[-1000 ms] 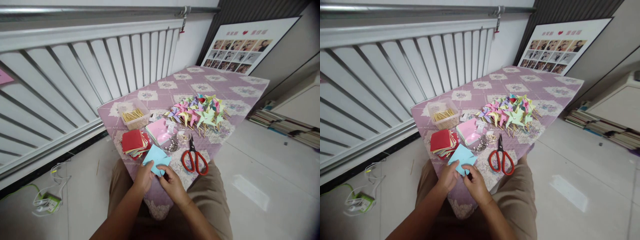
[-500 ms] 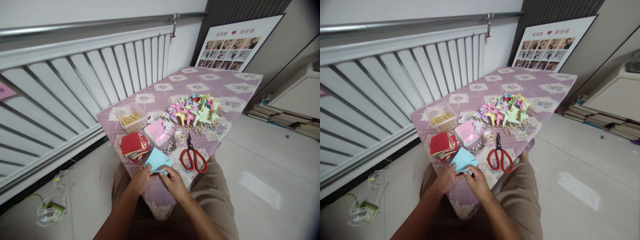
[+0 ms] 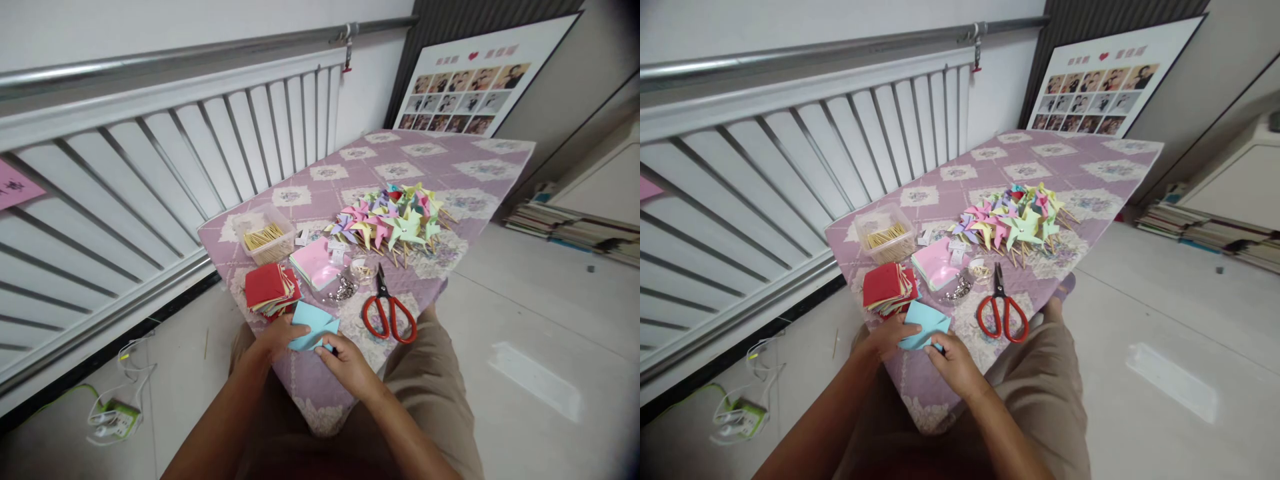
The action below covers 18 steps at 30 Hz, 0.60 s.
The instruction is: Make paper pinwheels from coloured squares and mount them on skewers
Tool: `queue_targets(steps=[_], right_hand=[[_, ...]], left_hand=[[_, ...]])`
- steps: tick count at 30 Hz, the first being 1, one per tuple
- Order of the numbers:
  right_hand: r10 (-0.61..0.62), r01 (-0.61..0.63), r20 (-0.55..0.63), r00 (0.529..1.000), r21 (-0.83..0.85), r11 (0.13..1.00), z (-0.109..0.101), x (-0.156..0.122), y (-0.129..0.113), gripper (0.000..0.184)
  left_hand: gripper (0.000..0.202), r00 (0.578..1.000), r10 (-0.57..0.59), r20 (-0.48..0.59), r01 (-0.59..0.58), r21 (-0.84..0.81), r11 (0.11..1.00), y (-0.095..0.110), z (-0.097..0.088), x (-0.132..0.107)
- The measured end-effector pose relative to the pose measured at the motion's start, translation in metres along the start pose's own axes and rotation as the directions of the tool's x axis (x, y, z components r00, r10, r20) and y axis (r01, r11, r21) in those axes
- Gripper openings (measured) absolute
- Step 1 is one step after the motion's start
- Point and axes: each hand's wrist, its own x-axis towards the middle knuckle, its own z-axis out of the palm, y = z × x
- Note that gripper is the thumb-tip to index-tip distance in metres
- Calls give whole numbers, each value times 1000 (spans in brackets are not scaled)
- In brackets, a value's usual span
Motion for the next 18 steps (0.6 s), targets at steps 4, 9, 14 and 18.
queue_targets(steps=[4,9,14,18], right_hand=[[37,-36,-35,999,21,999,2,1,1,17],[69,-67,-67,995,33,997,3,2,0,15],[92,-89,-83,992,37,995,2,4,-3,18],[95,-93,-63,993,34,995,2,4,-4,22]], left_hand=[[21,998,11,-55,-7,75,997,-1,2,-2],[19,994,22,-104,-5,153,988,-2,5,-2],[18,991,26,-131,0,195,981,-3,7,-1],[21,990,11,-138,22,237,971,0,7,-3]])
